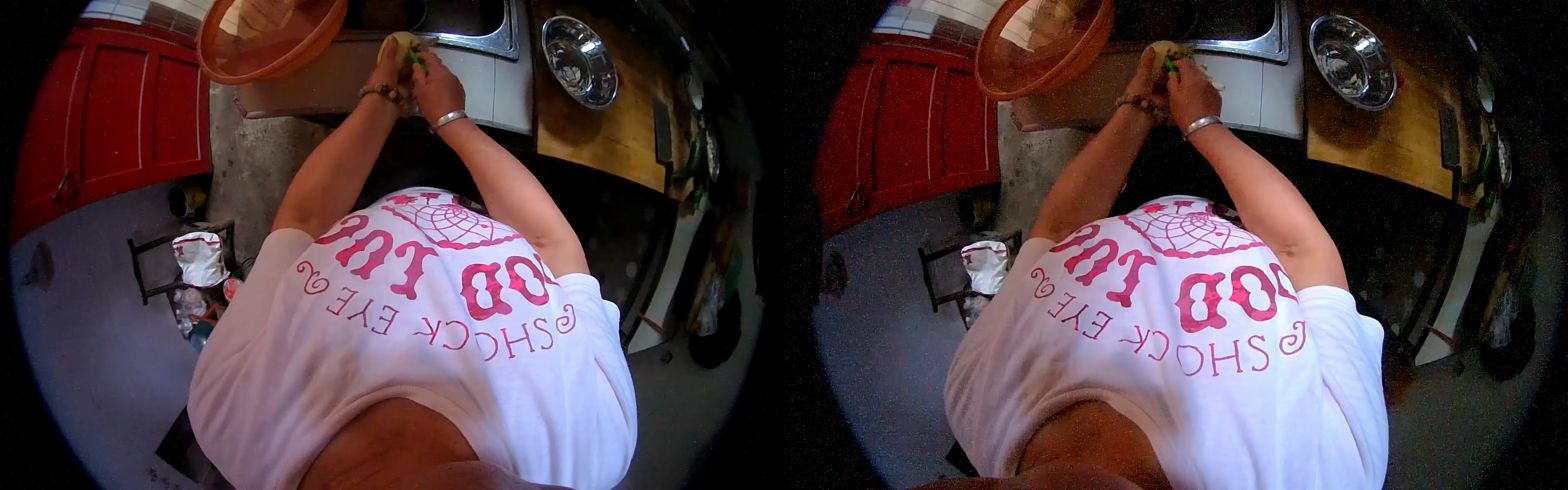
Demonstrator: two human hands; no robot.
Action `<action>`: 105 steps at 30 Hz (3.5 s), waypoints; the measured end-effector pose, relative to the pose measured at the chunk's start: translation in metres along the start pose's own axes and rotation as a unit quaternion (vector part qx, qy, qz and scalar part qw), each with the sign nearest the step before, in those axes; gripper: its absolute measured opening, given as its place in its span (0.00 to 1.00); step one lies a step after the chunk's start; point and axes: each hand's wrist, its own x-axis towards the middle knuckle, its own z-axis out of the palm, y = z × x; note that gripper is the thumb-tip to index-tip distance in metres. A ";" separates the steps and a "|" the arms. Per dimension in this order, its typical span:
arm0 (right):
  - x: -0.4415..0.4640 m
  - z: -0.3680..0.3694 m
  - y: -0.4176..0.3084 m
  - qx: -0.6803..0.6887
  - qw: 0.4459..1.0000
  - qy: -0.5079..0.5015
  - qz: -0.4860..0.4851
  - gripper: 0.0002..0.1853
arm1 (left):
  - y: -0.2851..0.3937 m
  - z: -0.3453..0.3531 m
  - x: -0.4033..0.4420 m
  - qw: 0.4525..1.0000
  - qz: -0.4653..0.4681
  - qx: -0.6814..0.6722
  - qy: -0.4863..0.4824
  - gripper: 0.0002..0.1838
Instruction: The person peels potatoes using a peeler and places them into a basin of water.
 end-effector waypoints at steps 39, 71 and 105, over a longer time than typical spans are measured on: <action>0.001 -0.004 0.006 0.019 0.995 -0.064 -0.075 0.16 | 0.021 -0.020 0.001 0.976 0.035 0.133 0.166 0.34; 0.016 -0.012 0.009 0.074 0.997 0.034 0.015 0.15 | 0.013 -0.015 0.009 0.996 0.023 0.078 -0.033 0.32; 0.033 -0.020 0.021 0.090 0.995 -0.036 -0.011 0.18 | 0.023 -0.005 -0.007 0.976 0.127 0.170 0.041 0.36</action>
